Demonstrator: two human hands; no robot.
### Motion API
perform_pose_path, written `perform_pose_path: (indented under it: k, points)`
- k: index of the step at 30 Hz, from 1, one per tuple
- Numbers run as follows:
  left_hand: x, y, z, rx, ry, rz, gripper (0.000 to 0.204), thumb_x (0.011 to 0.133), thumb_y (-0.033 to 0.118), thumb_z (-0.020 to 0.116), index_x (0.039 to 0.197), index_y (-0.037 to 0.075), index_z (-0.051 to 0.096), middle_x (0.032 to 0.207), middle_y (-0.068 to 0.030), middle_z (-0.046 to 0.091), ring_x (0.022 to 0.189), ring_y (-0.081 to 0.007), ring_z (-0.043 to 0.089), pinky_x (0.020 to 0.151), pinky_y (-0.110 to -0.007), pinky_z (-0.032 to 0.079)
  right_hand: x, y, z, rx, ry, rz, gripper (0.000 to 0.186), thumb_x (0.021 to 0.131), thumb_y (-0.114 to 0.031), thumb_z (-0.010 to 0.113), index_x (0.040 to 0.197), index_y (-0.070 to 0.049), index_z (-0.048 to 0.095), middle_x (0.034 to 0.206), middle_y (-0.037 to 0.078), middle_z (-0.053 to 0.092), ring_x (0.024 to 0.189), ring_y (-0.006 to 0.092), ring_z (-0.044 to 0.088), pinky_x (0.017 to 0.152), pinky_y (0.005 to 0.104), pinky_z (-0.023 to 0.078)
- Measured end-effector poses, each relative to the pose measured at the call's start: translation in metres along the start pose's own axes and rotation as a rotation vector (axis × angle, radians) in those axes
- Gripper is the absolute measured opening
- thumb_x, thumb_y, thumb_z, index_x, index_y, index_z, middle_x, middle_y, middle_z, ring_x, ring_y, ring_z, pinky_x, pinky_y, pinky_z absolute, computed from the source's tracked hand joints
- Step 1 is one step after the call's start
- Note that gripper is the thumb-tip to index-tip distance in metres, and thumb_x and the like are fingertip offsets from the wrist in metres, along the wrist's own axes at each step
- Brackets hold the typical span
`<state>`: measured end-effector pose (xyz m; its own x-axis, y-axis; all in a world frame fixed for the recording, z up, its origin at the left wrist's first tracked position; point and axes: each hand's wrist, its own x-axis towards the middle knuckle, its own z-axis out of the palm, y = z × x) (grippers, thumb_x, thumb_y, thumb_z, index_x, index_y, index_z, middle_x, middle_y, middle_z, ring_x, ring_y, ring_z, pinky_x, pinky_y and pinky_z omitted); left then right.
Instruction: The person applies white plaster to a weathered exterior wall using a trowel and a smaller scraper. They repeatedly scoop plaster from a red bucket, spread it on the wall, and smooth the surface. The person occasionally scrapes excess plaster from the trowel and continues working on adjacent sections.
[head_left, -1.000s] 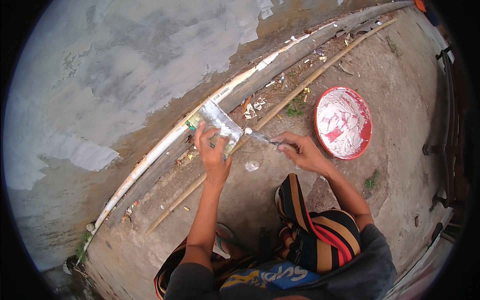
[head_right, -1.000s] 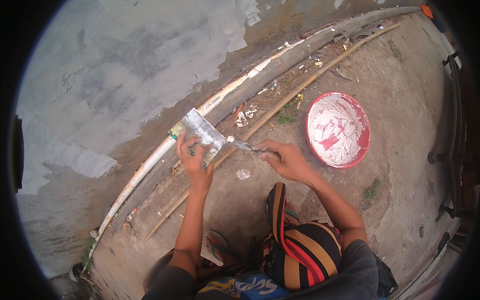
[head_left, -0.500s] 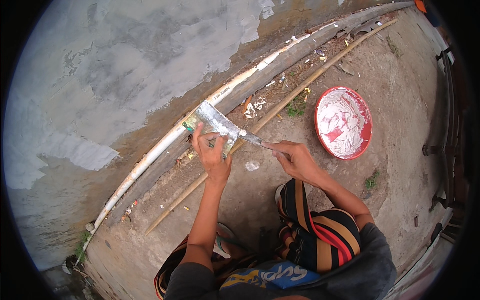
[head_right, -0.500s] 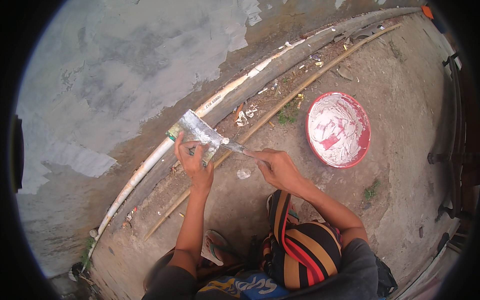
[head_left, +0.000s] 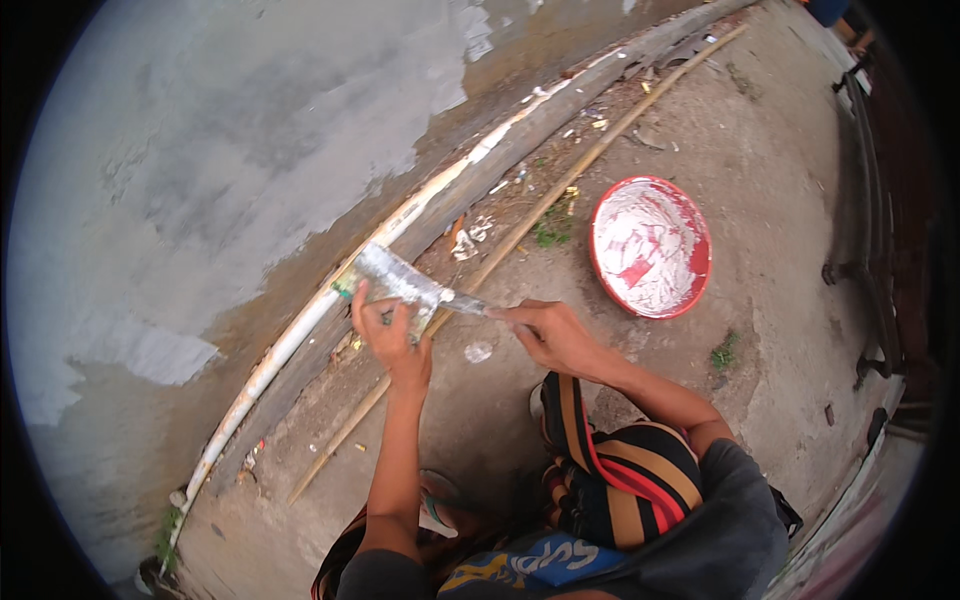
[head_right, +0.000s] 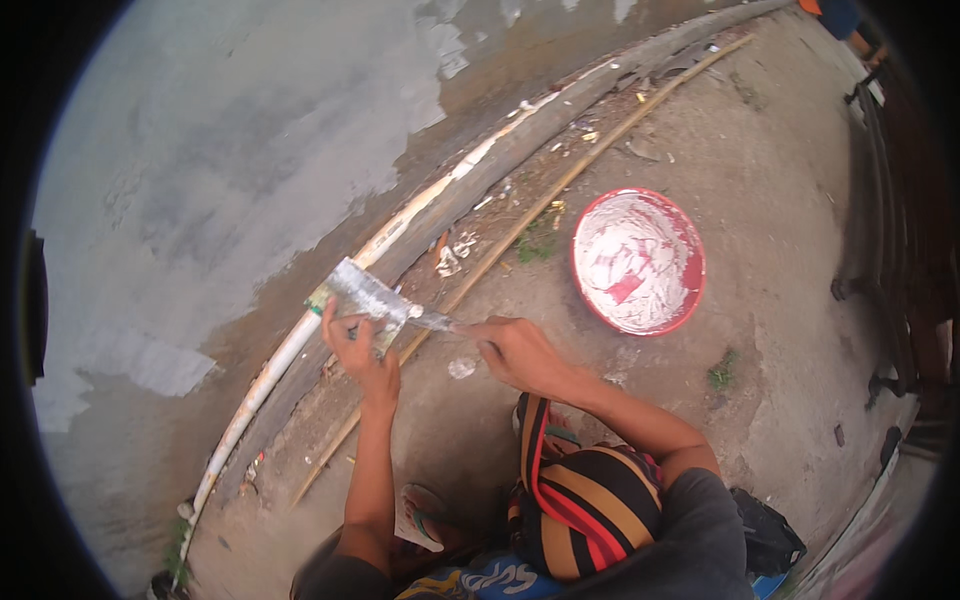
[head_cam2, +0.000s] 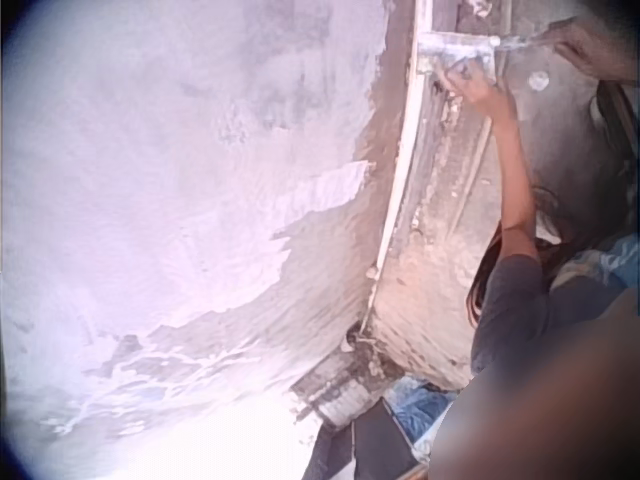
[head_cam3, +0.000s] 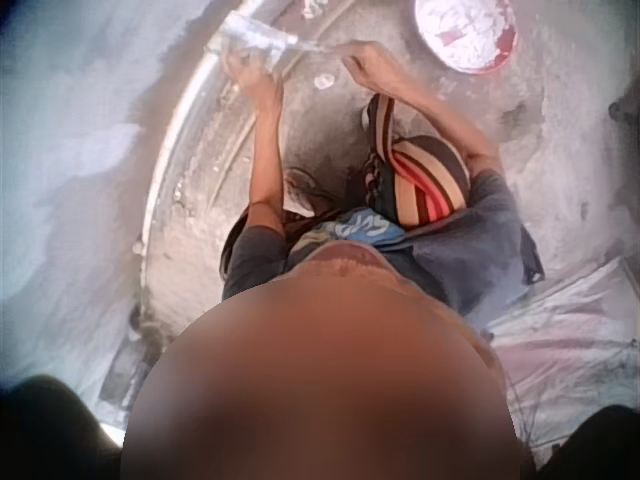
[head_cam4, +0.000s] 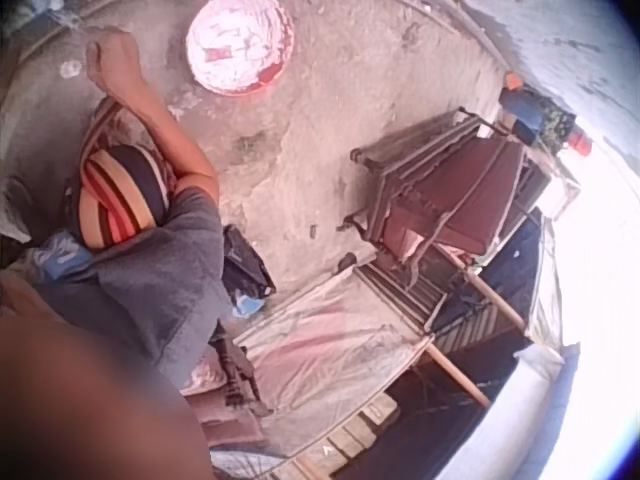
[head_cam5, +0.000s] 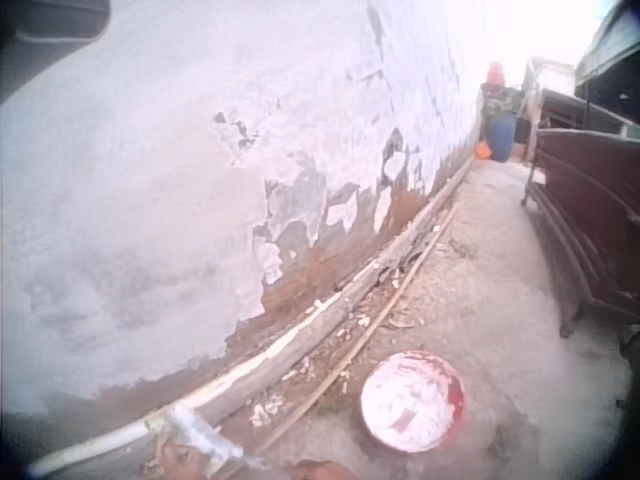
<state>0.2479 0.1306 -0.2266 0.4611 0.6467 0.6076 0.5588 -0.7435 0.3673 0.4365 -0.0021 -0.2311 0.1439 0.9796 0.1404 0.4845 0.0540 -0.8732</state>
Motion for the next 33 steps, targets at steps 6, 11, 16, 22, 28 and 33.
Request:
perform_pose_path:
  k: [6,11,16,22,28,33]
  points:
    - [-0.002,0.002,0.002,0.031,-0.033,-0.024,0.030,0.051,-0.014,0.058,0.077,-0.002,0.060,0.093,-0.0155,0.052,0.130,-0.0416,0.038,0.103,-0.054,0.031,-0.003,0.005,-0.001,-0.059,-0.017,0.019,0.042,0.084,0.001,0.057,0.123,-0.011,0.064,0.082,0.020,0.064,0.069,0.0362,0.063,0.064,0.0419,0.048]
    - [0.000,0.011,0.003,0.010,-0.050,-0.032,0.029,0.051,-0.014,0.057,0.077,-0.002,0.060,0.094,-0.0160,0.052,0.130,-0.0412,0.038,0.105,-0.054,0.029,-0.005,0.004,-0.003,-0.036,-0.012,0.060,0.039,0.081,-0.001,0.056,0.117,-0.009,0.066,0.082,0.021,0.064,0.074,0.0394,0.062,0.069,0.0461,0.049]
    - [0.000,0.011,0.001,0.007,-0.060,-0.027,0.030,0.052,-0.015,0.058,0.079,-0.002,0.061,0.093,-0.0158,0.053,0.130,-0.0415,0.039,0.106,-0.054,0.030,-0.005,0.006,-0.003,-0.031,0.001,0.049,0.039,0.082,-0.002,0.056,0.119,-0.010,0.066,0.083,0.021,0.064,0.073,0.0400,0.062,0.068,0.0464,0.049]
    - [0.003,0.014,-0.001,0.045,-0.038,-0.020,0.033,0.052,-0.015,0.059,0.080,0.001,0.065,0.089,-0.0139,0.053,0.128,-0.0405,0.042,0.104,-0.053,0.032,-0.003,0.004,0.003,-0.052,0.009,0.057,0.038,0.083,-0.002,0.056,0.119,-0.010,0.066,0.083,0.021,0.063,0.072,0.0393,0.062,0.066,0.0457,0.048]
    - [-0.004,0.007,0.002,-0.026,-0.047,-0.012,0.029,0.053,-0.015,0.061,0.077,0.002,0.065,0.086,-0.0116,0.052,0.126,-0.0384,0.044,0.103,-0.053,0.034,0.001,0.000,0.005,-0.036,-0.033,0.113,0.036,0.083,-0.001,0.056,0.116,-0.008,0.067,0.079,0.021,0.062,0.071,0.0385,0.061,0.065,0.0449,0.048]
    - [-0.006,0.002,0.005,-0.051,-0.038,0.018,0.026,0.054,-0.015,0.064,0.075,0.001,0.064,0.085,-0.0111,0.053,0.126,-0.0379,0.044,0.103,-0.052,0.034,0.005,0.001,0.005,-0.041,-0.035,0.108,0.035,0.083,0.000,0.055,0.115,-0.006,0.067,0.078,0.022,0.061,0.069,0.0378,0.060,0.064,0.0437,0.047]
